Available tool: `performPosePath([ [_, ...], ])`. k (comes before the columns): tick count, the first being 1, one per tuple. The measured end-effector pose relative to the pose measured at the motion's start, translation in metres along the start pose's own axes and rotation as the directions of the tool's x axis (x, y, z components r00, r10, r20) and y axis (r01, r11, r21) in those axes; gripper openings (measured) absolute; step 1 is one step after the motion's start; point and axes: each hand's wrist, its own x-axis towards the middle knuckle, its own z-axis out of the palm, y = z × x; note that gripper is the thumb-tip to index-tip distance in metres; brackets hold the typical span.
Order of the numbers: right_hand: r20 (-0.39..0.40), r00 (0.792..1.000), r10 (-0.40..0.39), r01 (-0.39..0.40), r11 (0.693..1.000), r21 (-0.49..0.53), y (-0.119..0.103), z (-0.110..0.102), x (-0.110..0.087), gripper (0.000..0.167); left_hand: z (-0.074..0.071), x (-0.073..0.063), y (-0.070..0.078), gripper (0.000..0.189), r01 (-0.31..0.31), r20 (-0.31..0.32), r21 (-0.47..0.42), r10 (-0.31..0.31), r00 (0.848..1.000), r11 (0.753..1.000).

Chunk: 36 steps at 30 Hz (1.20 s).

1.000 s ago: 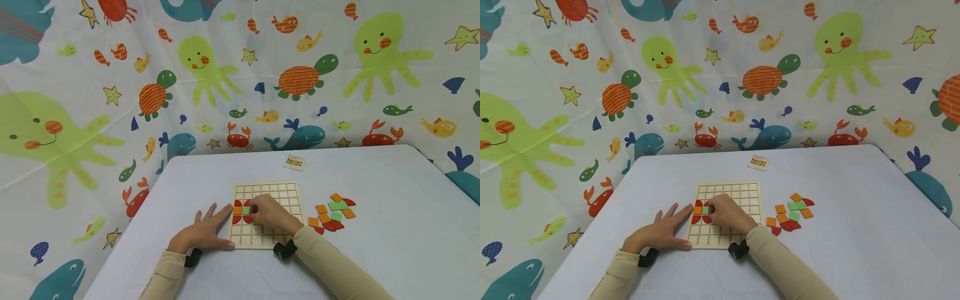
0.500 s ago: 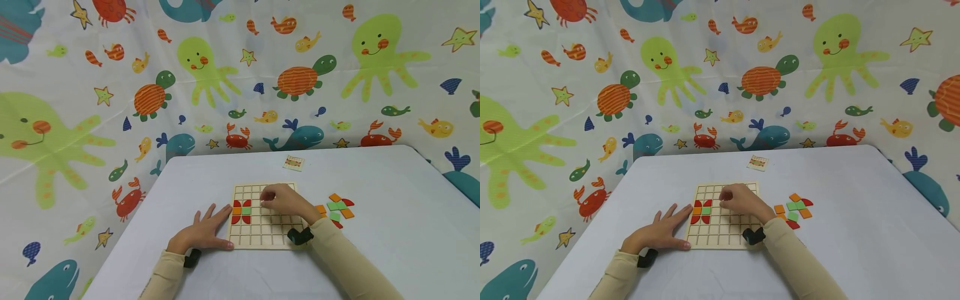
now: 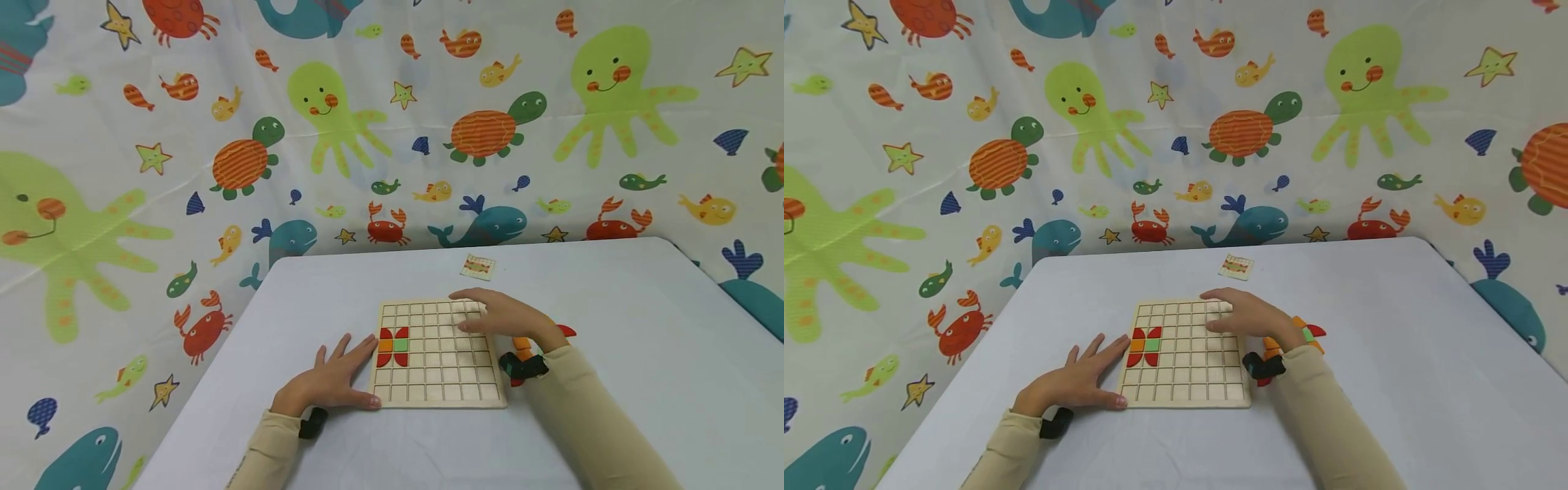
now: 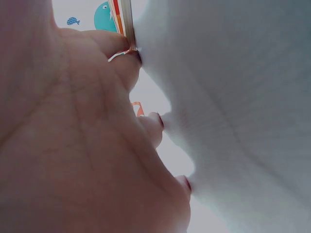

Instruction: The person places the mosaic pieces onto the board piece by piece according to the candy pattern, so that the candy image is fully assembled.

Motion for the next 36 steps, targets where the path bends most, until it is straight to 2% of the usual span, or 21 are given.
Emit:
performPosePath([
  [7,-0.044,0.997,0.068,-0.068,0.998,-0.008,0.014,-0.027,-0.018,0.066,0.0,-0.001,0.001,0.117,0.001,-0.005,-0.003,-0.001,1.0,1.0],
  [15,-0.079,0.993,0.089,-0.089,0.996,-0.001,0.032,-0.051,-0.038,0.06,0.001,0.0,0.001,0.117,0.001,-0.009,0.009,-0.001,1.0,1.0],
  [19,-0.098,0.987,0.127,-0.128,0.992,-0.008,0.039,-0.058,-0.045,0.055,0.001,0.0,0.002,0.116,0.002,-0.008,0.007,-0.002,1.0,1.0],
  [22,-0.102,0.975,0.2,-0.205,0.978,-0.044,0.043,-0.062,-0.049,0.054,0.001,0.0,0.001,0.117,0.006,-0.008,0.001,-0.006,1.0,1.0],
  [26,-0.085,0.951,0.298,-0.307,0.943,-0.131,0.05,-0.066,-0.052,0.052,0.002,-0.001,0.001,0.117,0.011,-0.01,-0.003,-0.011,1.0,1.0],
  [31,-0.076,0.933,0.351,-0.36,0.911,-0.204,0.059,-0.069,-0.056,0.041,0.003,0.0,0.0,0.118,0.005,-0.013,0.003,-0.005,1.0,1.0],
  [36,-0.081,0.915,0.396,-0.404,0.889,-0.215,0.065,-0.069,-0.061,0.027,0.003,-0.001,0.001,0.117,0.021,-0.003,0.0,-0.021,1.0,1.0],
])
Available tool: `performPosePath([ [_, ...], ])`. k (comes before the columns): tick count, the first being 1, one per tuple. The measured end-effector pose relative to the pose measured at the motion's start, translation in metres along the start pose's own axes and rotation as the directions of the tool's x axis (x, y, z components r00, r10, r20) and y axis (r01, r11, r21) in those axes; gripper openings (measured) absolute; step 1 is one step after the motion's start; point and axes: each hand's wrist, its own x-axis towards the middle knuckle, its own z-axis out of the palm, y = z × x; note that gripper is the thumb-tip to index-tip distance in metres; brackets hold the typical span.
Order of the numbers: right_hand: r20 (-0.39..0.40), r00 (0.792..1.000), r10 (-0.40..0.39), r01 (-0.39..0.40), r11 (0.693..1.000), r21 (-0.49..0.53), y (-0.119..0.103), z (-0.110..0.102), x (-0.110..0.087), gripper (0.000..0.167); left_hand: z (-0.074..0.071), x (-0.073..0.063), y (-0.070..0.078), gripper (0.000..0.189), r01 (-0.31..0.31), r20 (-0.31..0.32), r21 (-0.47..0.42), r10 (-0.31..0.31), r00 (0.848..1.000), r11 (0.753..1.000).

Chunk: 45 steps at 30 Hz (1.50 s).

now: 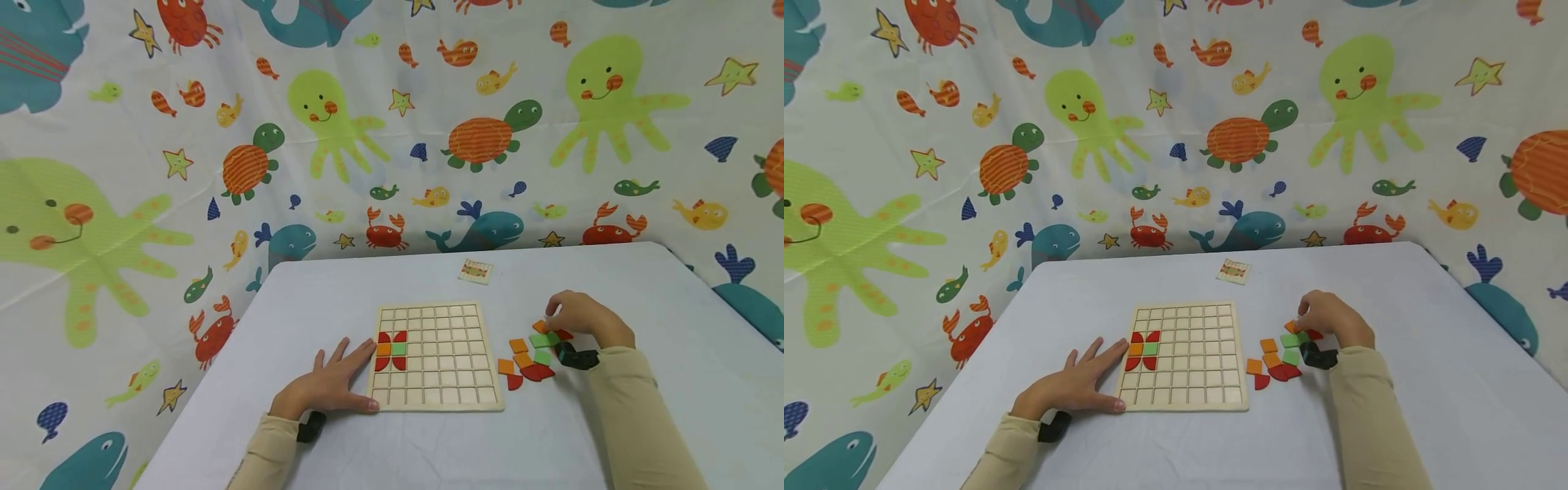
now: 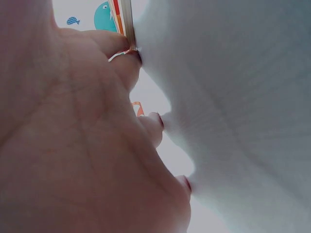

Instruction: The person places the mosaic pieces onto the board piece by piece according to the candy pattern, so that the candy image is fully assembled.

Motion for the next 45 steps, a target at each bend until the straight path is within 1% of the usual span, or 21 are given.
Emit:
performPosePath([
  [4,0.012,1.0,0.006,-0.006,1.0,0.005,0.005,0.004,0.002,0.02,-0.001,0.0,0.001,0.117,0.006,0.009,0.002,-0.006,1.0,1.0],
  [7,0.012,1.0,0.017,-0.017,1.0,-0.003,0.006,0.006,0.004,0.017,-0.001,0.0,0.001,0.117,0.006,0.01,-0.003,-0.006,1.0,1.0],
  [15,-0.004,1.0,0.022,-0.022,1.0,-0.005,0.004,0.01,0.007,0.015,0.0,-0.001,0.002,0.117,-0.003,0.003,-0.013,0.003,1.0,1.0],
  [19,-0.027,0.999,0.026,-0.026,1.0,-0.009,0.0,0.013,0.007,0.02,0.0,-0.002,0.002,0.117,-0.006,0.002,-0.012,0.006,1.0,1.0],
  [25,-0.058,0.998,-0.012,0.01,1.0,-0.03,-0.003,0.016,0.008,0.023,-0.001,-0.002,0.002,0.117,-0.012,0.0,-0.012,0.012,1.0,1.0],
  [31,-0.077,0.996,-0.033,0.035,0.999,0.025,-0.006,0.023,0.014,0.024,0.0,-0.002,0.002,0.117,-0.011,-0.002,-0.01,0.011,1.0,1.0],
  [37,-0.114,0.99,-0.079,0.084,0.996,0.035,-0.012,0.028,0.017,0.019,0.001,-0.001,0.001,0.117,-0.007,-0.006,-0.008,0.007,1.0,1.0],
  [42,-0.169,0.979,-0.114,0.123,0.992,0.04,-0.017,0.03,0.019,0.016,0.001,-0.001,0.0,0.117,-0.007,-0.007,-0.012,0.007,1.0,1.0],
  [45,-0.215,0.964,-0.157,0.18,0.98,0.09,-0.022,0.034,0.023,0.011,0.001,0.0,0.0,0.116,-0.011,-0.011,-0.01,0.011,1.0,1.0],
])
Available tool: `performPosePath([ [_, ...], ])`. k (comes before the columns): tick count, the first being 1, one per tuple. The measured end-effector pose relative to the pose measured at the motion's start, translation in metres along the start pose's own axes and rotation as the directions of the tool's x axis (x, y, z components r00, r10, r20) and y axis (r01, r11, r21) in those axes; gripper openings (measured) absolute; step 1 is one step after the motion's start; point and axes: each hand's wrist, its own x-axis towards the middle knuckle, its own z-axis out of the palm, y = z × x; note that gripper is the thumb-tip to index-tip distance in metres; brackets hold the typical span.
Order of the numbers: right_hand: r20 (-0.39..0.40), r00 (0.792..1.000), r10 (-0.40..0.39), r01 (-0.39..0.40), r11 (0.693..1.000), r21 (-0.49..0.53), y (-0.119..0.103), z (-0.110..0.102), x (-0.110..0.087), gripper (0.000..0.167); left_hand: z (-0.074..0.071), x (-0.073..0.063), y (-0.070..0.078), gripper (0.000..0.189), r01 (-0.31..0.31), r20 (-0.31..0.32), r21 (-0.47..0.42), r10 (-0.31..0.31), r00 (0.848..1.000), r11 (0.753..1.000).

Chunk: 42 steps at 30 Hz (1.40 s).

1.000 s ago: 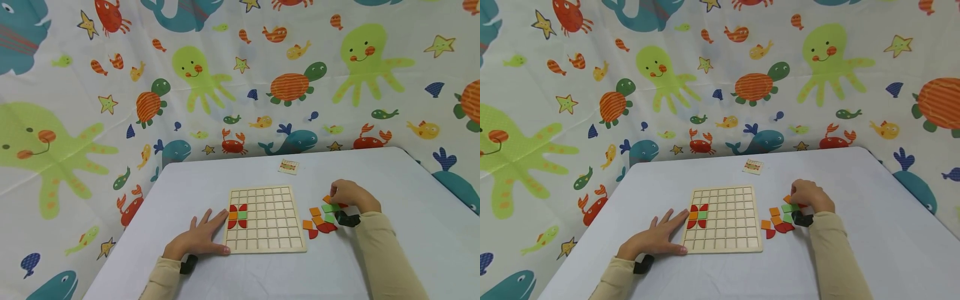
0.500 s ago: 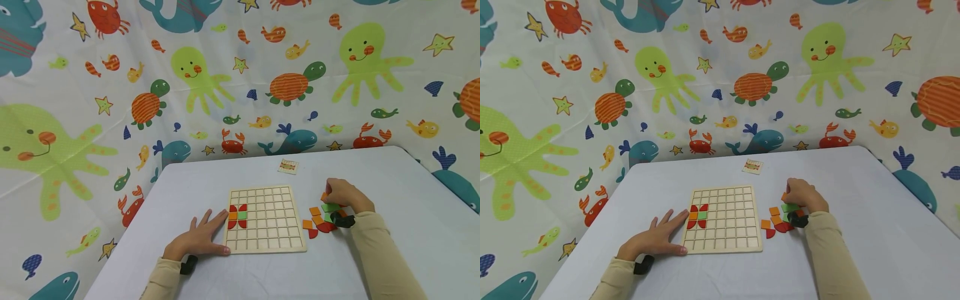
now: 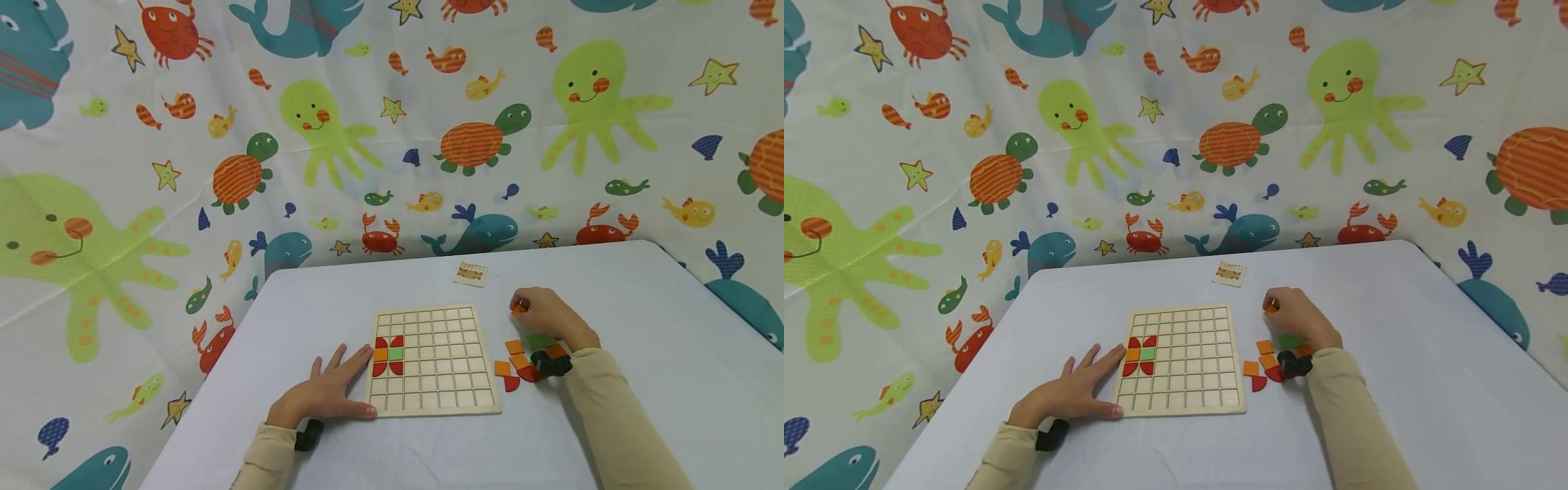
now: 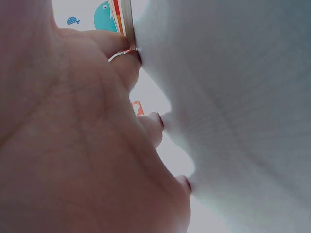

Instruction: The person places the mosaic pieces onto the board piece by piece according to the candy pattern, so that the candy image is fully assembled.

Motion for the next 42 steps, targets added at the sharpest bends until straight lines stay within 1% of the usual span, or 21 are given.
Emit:
performPosePath([
  [2,-0.013,0.999,-0.033,0.033,0.997,0.065,-0.005,0.004,0.002,0.009,0.0,0.0,0.0,0.117,0.002,-0.002,0.004,-0.002,1.0,1.0],
  [4,-0.01,0.998,-0.057,0.058,0.988,0.146,-0.01,0.01,0.005,0.009,0.0,-0.001,0.0,0.117,0.004,-0.003,0.006,-0.004,1.0,1.0],
  [8,0.003,0.994,-0.107,0.101,0.954,0.282,-0.024,0.022,0.011,0.009,0.0,-0.001,0.0,0.117,0.008,0.0,0.003,-0.008,1.0,1.0],
  [12,-0.012,0.987,-0.159,0.152,0.914,0.375,-0.037,0.032,0.016,0.009,0.0,-0.001,-0.001,0.117,0.002,-0.001,0.005,-0.002,1.0,1.0],
  [17,-0.026,0.988,-0.152,0.147,0.871,0.469,-0.051,0.043,0.021,0.01,0.001,0.0,-0.002,0.117,-0.004,-0.002,0.008,0.004,1.0,1.0],
  [19,-0.037,0.989,-0.141,0.141,0.862,0.487,-0.056,0.046,0.023,0.011,0.001,0.0,-0.002,0.117,-0.005,0.0,0.004,0.005,1.0,1.0],
  [23,-0.06,0.987,-0.146,0.156,0.841,0.517,-0.067,0.055,0.024,0.013,0.001,0.0,-0.002,0.117,-0.009,0.002,0.003,0.009,1.0,1.0],
  [28,-0.084,0.989,-0.118,0.145,0.829,0.539,-0.081,0.066,0.027,0.012,0.001,-0.001,-0.001,0.117,-0.01,0.001,0.003,0.01,1.0,1.0],
  [32,-0.088,0.988,-0.126,0.153,0.835,0.529,-0.091,0.077,0.029,0.01,0.001,0.0,-0.001,0.117,-0.008,0.004,0.003,0.008,1.0,1.0],
  [37,-0.077,0.985,-0.153,0.171,0.839,0.517,-0.103,0.09,0.03,0.014,0.001,0.0,0.0,0.116,-0.004,0.007,0.008,0.004,1.0,1.0],
  [40,-0.069,0.988,-0.136,0.152,0.84,0.522,-0.109,0.096,0.031,0.015,0.001,0.001,0.0,0.116,-0.002,0.007,0.016,0.002,1.0,1.0],
  [42,-0.071,0.99,-0.12,0.139,0.853,0.503,-0.112,0.1,0.031,0.015,0.001,0.001,-0.001,0.116,-0.001,0.006,0.021,0.001,1.0,1.0],
])
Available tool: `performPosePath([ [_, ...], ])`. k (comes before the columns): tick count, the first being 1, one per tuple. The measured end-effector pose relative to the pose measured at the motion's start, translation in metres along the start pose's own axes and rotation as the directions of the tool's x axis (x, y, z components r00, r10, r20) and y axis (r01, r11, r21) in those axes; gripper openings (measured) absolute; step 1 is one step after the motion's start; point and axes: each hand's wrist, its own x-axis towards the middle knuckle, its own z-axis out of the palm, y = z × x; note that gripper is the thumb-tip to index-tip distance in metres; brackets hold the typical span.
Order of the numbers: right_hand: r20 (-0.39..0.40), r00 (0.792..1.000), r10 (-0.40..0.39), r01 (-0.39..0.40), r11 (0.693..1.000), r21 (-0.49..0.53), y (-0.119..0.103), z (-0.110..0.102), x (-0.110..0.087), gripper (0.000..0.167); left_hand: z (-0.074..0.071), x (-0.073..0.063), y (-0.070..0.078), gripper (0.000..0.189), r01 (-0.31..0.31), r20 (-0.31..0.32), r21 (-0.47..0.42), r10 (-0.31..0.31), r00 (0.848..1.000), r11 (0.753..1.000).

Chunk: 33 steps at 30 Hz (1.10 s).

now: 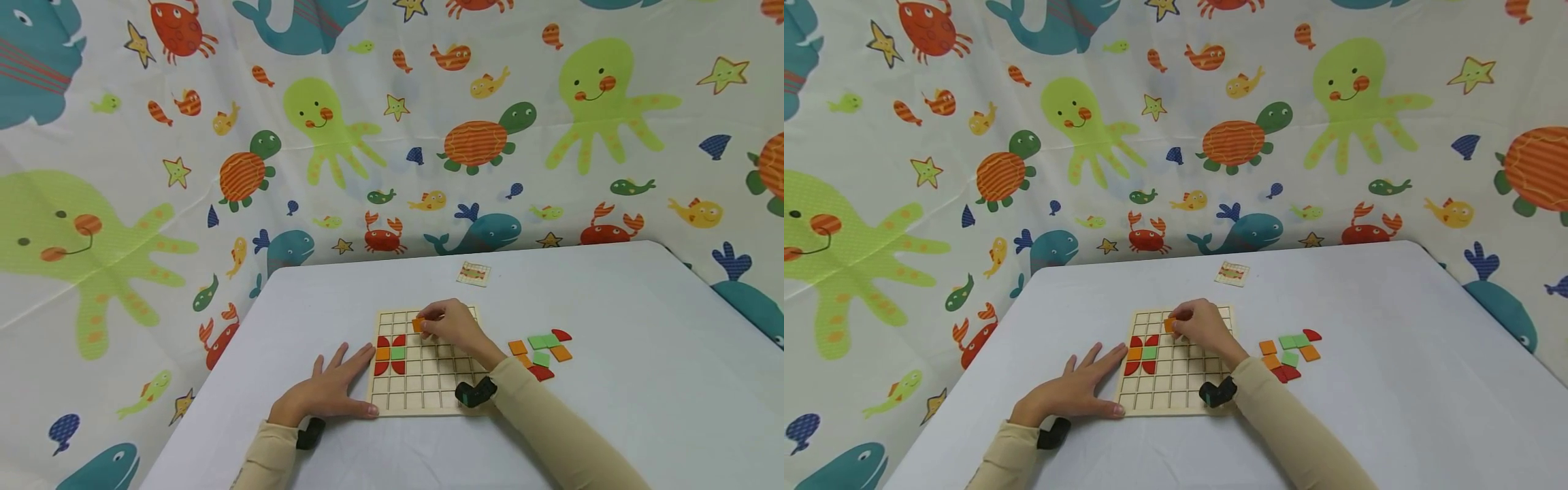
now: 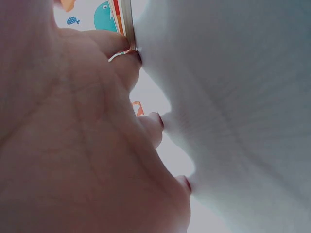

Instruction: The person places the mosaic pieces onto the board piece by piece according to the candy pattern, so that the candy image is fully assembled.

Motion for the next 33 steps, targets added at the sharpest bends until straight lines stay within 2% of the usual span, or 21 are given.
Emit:
performPosePath([
  [5,-0.021,1.0,0.012,-0.013,0.996,-0.084,0.0,0.01,0.0,0.012,0.0,0.0,0.0,0.117,0.002,0.0,0.001,-0.002,1.0,1.0],
  [11,-0.037,0.998,-0.047,0.04,0.985,-0.17,0.002,0.018,0.003,0.011,0.001,0.0,0.0,0.117,0.009,0.001,-0.001,-0.009,1.0,1.0],
  [21,-0.025,0.994,-0.106,0.098,0.972,-0.213,0.008,0.024,0.004,0.007,-0.001,0.0,0.001,0.116,0.004,0.003,0.002,-0.004,1.0,1.0],
  [33,-0.014,0.993,-0.121,0.112,0.951,-0.288,0.011,0.026,0.003,0.002,-0.003,-0.001,0.003,0.117,0.005,0.009,-0.008,-0.005,1.0,1.0],
])
